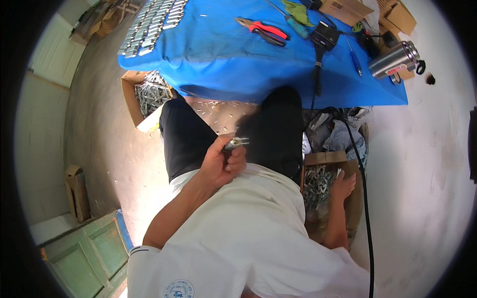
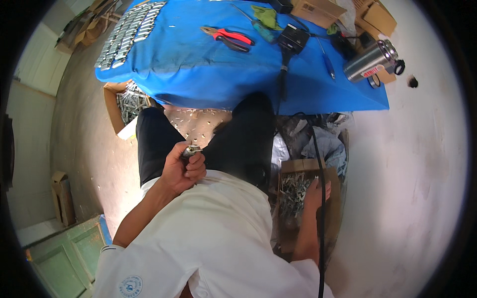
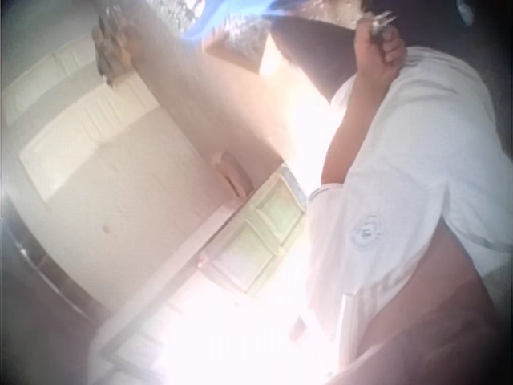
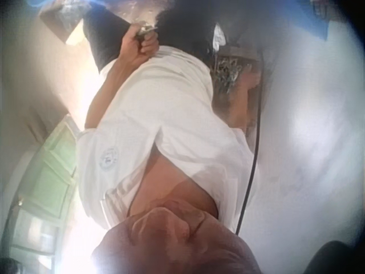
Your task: The person sits on the floor and uses a soldering iron to work on small silver electronic components. They hold the components with one hand and apply the soldering iron with the other, occasionally using a screwdriver to adjust parts. The person places the finished components onto a blue cloth on the floor.
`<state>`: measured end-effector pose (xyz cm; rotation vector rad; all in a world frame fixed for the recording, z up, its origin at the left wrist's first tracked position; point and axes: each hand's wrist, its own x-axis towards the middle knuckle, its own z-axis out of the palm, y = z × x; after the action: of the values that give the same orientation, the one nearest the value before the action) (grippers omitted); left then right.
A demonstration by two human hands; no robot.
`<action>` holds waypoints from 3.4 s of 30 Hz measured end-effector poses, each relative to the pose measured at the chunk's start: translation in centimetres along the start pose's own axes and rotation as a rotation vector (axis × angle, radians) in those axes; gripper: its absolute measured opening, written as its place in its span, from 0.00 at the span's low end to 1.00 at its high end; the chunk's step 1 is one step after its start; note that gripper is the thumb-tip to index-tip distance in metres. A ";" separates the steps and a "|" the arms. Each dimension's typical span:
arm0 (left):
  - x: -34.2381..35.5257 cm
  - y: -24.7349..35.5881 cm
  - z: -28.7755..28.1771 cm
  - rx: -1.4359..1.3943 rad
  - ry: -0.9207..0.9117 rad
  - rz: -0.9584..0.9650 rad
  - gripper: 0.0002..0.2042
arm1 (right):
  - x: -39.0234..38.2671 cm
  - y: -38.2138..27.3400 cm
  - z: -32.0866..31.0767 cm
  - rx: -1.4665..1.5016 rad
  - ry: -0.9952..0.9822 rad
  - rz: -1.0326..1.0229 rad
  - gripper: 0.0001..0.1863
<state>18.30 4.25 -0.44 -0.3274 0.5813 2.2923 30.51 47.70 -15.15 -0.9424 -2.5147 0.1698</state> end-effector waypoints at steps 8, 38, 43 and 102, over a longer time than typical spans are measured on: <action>-0.3 0.0 0.4 0.007 0.035 -0.018 0.22 | -2.6 -25.2 -10.4 1.235 -0.942 -0.007 0.10; 0.3 -0.2 -0.7 -0.021 0.210 -0.058 0.22 | -2.3 -33.9 -8.3 1.294 -1.340 0.015 0.13; 0.1 0.0 -0.6 -0.115 0.171 -0.042 0.23 | -2.4 -34.6 -8.7 1.295 -1.324 0.035 0.13; -1.0 -0.6 -0.3 0.399 0.307 0.168 0.23 | 1.5 -35.8 -9.2 0.970 -1.854 -0.183 0.11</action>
<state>19.44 3.86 -0.50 -0.4503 1.2410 2.2294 12.42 21.09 3.10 0.1618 -2.8377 2.9040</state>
